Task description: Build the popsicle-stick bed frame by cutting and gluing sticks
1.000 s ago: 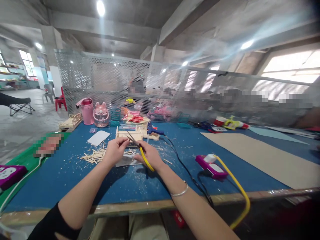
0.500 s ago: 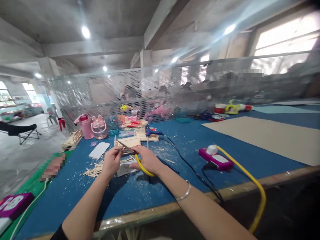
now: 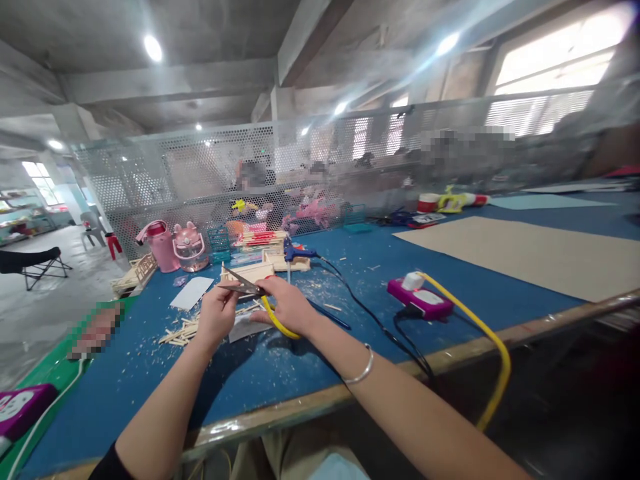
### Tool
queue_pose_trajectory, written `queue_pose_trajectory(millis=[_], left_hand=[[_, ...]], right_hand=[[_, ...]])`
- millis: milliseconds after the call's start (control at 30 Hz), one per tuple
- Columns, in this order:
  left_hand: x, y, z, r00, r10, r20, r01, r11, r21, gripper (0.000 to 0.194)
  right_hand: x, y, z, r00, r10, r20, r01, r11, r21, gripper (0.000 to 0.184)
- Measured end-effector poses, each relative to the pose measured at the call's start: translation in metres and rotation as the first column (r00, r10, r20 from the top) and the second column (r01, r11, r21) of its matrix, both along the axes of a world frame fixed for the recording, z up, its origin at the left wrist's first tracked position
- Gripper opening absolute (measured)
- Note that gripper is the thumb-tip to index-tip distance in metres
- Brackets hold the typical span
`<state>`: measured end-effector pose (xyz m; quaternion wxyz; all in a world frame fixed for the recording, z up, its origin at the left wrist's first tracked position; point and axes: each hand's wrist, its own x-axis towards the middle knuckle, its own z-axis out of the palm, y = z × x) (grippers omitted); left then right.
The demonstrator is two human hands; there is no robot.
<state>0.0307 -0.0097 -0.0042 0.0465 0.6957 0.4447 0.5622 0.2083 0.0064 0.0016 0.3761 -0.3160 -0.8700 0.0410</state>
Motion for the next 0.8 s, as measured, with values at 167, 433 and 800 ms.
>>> queue_pose_trajectory(millis=[167, 433, 800], left_hand=[[0.0001, -0.0005, -0.0005, 1.0, 0.0, -0.006, 0.0, 1.0, -0.008, 0.018], [0.0035, -0.0018, -0.0007, 0.998, -0.011, 0.054, 0.014, 0.999, -0.046, 0.021], [0.0077, -0.01, 0.0051, 0.997, 0.072, -0.015, -0.073, 0.993, -0.092, 0.021]], right_hand=[[-0.0001, -0.0002, 0.0009, 1.0, -0.003, 0.0, 0.003, 1.0, 0.011, 0.06], [-0.0008, 0.0001, 0.0007, 1.0, 0.018, -0.003, -0.018, 1.0, -0.011, 0.06], [0.0005, -0.002, 0.0015, 1.0, -0.025, -0.006, 0.025, 1.0, -0.018, 0.051]])
